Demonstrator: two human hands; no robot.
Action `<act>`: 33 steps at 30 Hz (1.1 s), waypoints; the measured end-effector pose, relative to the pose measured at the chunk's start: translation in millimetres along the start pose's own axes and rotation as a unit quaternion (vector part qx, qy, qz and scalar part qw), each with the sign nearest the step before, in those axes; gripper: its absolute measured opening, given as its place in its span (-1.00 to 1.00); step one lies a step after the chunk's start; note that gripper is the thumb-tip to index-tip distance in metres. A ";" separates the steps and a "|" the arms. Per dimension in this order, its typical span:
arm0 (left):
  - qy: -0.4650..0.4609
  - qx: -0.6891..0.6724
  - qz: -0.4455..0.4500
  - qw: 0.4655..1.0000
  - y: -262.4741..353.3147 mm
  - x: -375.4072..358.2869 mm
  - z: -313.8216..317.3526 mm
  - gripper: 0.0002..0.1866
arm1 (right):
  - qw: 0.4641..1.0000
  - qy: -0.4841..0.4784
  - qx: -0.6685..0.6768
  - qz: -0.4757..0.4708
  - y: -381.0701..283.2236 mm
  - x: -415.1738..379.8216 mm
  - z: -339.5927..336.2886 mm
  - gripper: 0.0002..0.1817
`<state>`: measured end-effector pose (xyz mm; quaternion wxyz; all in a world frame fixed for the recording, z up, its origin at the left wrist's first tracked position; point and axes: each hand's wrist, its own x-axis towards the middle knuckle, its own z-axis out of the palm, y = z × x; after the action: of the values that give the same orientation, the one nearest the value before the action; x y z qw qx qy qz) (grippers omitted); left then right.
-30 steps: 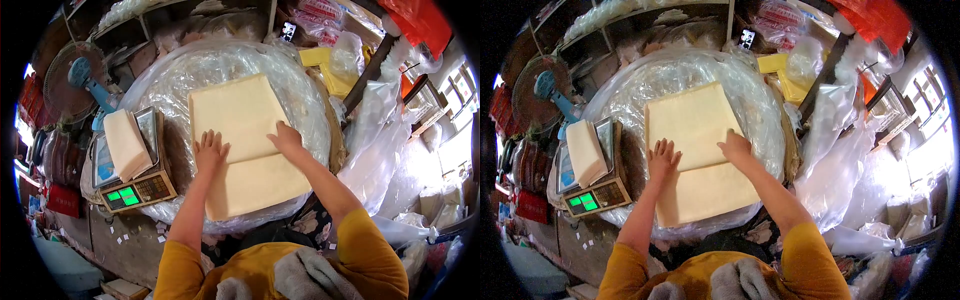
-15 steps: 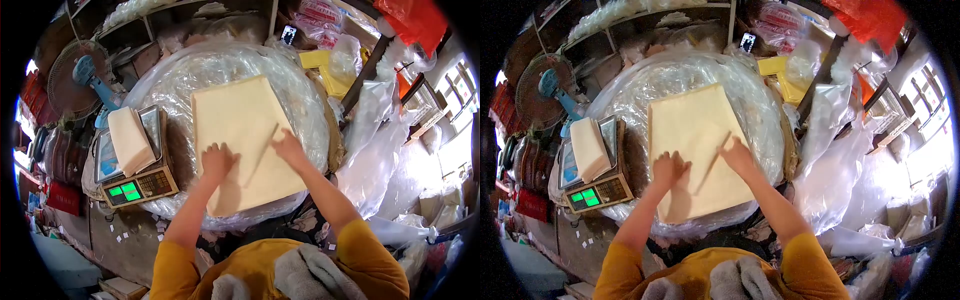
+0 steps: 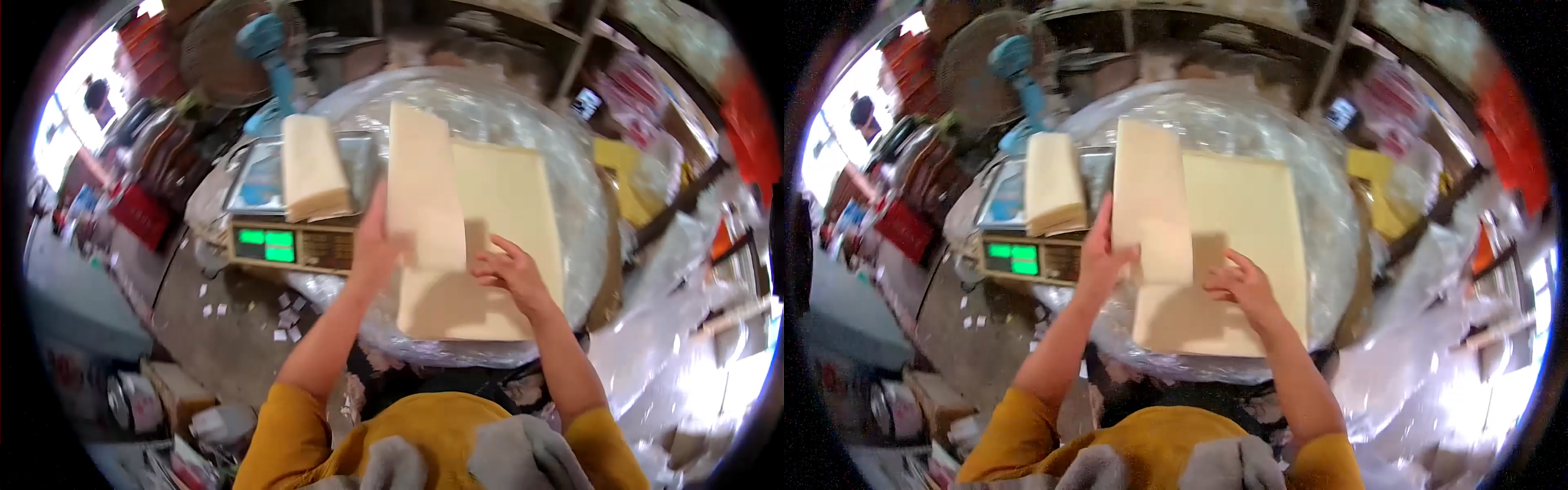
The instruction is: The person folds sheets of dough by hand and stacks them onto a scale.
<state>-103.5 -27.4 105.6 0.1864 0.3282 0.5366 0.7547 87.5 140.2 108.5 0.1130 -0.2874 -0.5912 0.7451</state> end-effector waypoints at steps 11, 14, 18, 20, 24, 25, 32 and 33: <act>0.153 0.012 -0.117 0.981 21.4 107.2 -193.8 -0.34 | 0.998 -0.004 -0.031 0.063 30.2 -32.0 -26.1 -0.47; 0.149 0.054 -0.125 0.979 11.8 108.0 -202.6 -0.39 | 0.998 -0.018 -0.038 0.054 35.3 -39.5 -30.2 -0.49; 0.117 0.077 -0.116 0.983 16.1 110.4 -207.1 -0.43 | 0.996 -0.009 -0.070 0.046 28.2 -54.1 -31.9 -0.53; 0.135 0.118 -0.121 0.976 14.2 115.7 -213.5 -0.39 | 0.996 0.005 -0.079 0.039 24.6 -62.0 -32.6 -0.54; 0.111 0.597 0.034 0.794 -14.9 121.4 -230.0 -0.41 | 0.995 0.010 -0.082 0.057 23.6 -76.5 -34.5 -0.55; 0.079 0.655 0.047 0.750 -40.4 126.2 -250.3 -0.42 | 0.994 0.009 -0.091 0.057 26.0 -79.4 -35.4 -0.57; 0.170 0.494 0.028 0.852 -7.0 100.6 -190.7 -0.45 | 0.995 -0.006 -0.061 0.075 49.6 -84.6 -43.6 -0.60; 0.185 0.545 0.123 0.809 15.3 89.8 -170.7 -0.45 | 0.995 -0.003 -0.069 0.070 49.7 -83.7 -44.4 -0.61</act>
<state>-285.4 -93.4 110.8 -0.2203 0.2928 0.8393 0.4016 188.7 120.2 80.1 0.0385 -0.3330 -0.6199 0.7095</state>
